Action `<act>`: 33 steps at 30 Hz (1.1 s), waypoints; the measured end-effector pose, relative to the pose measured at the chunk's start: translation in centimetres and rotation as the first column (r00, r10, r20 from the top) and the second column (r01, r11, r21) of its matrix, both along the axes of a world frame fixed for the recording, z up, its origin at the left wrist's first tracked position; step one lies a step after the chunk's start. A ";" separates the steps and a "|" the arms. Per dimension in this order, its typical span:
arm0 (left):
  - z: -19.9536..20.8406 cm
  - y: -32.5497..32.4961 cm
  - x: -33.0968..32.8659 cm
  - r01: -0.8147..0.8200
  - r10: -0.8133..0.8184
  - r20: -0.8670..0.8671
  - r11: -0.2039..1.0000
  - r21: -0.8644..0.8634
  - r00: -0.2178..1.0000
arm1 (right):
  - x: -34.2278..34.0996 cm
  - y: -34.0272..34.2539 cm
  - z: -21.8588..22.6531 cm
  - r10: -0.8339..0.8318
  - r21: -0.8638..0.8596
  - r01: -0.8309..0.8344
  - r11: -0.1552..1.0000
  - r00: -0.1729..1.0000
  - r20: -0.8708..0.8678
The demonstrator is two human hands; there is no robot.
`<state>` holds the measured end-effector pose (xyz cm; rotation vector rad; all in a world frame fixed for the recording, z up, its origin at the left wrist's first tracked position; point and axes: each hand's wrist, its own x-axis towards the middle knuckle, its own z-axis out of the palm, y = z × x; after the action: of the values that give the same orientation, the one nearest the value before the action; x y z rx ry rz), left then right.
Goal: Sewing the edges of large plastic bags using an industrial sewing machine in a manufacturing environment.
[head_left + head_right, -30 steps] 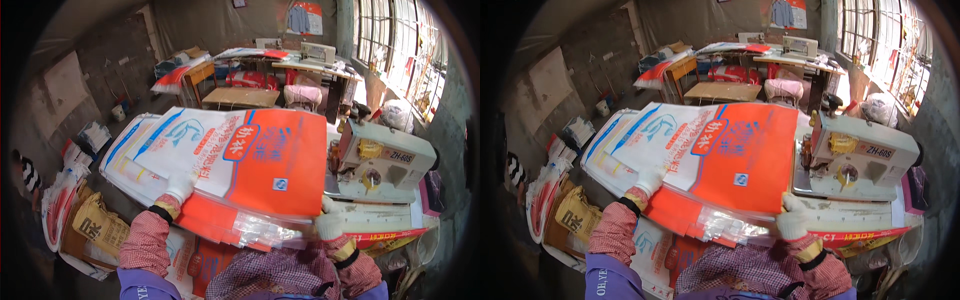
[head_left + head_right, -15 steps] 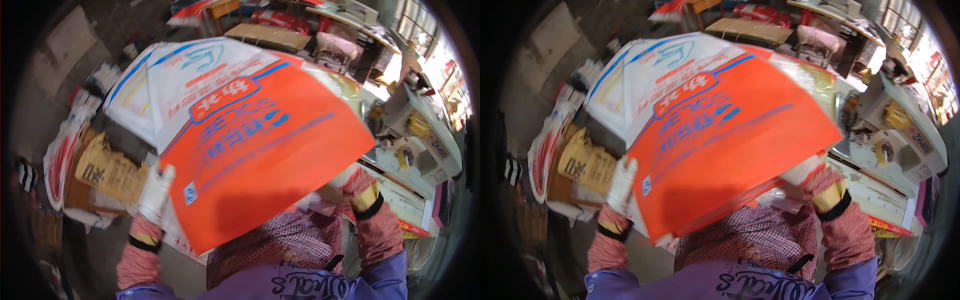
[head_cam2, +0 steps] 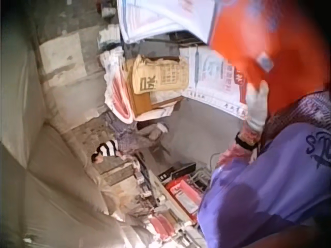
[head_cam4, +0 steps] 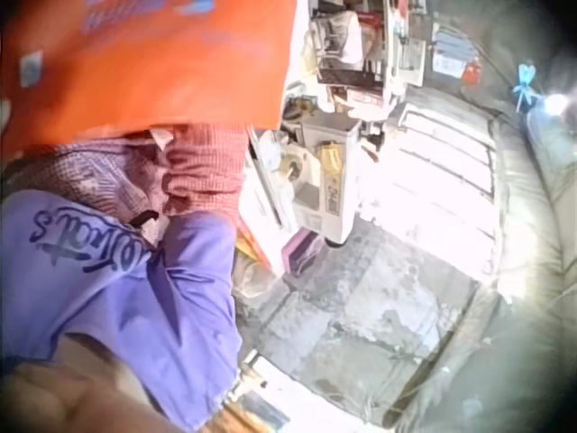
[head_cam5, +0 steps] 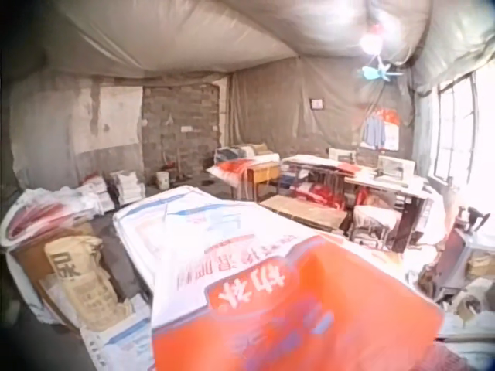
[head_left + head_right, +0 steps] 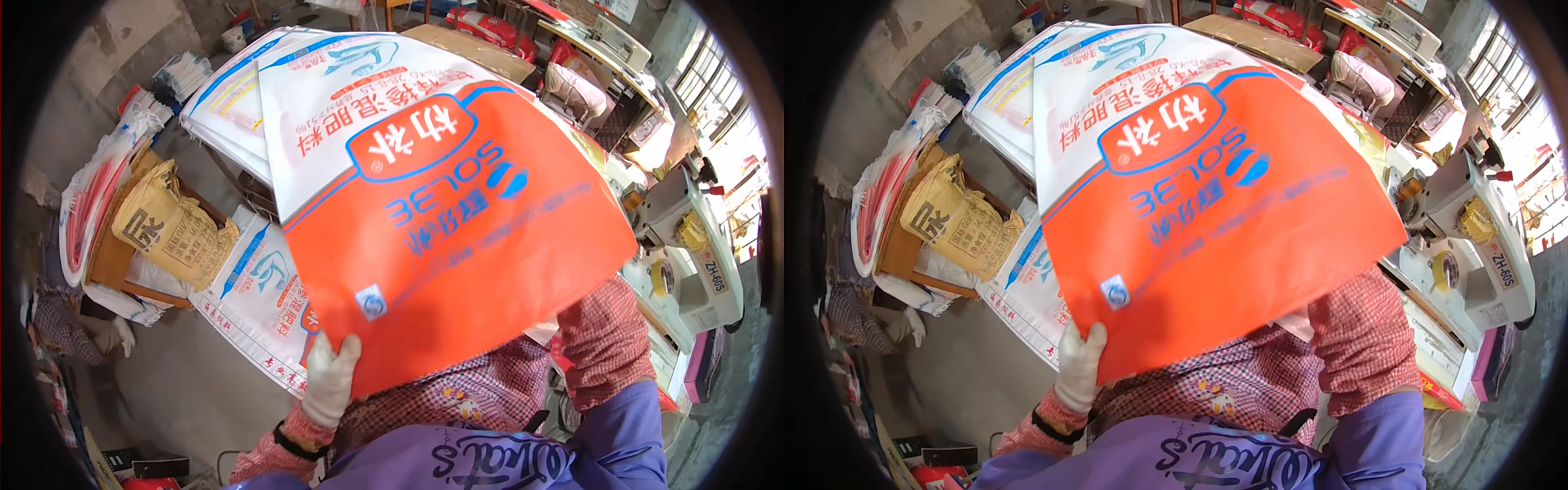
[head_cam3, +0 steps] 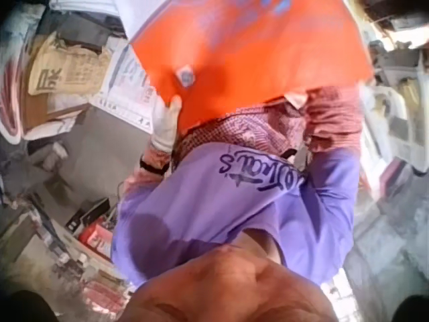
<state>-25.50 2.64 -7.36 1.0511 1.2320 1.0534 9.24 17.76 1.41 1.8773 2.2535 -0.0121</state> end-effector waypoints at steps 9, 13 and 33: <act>-0.1 -4.6 -2.9 -0.018 0.062 0.278 0.987 -0.159 0.959 | -4.0 3.1 -1.4 0.039 0.100 -0.032 0.994 0.997 -0.066; -1.1 -4.0 -3.4 -0.020 0.028 0.255 0.999 -0.035 0.966 | -2.5 -0.3 -1.7 0.064 0.152 -0.043 0.987 0.989 -0.136; 1.0 1.6 -5.8 -0.017 0.024 -0.070 0.995 0.103 0.997 | 2.9 -12.7 2.3 -0.243 -0.024 0.252 0.968 0.902 -0.356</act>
<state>-31.35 4.23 -6.39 1.1654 1.2593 1.1130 12.13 5.03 3.75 2.3228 2.2101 -0.4001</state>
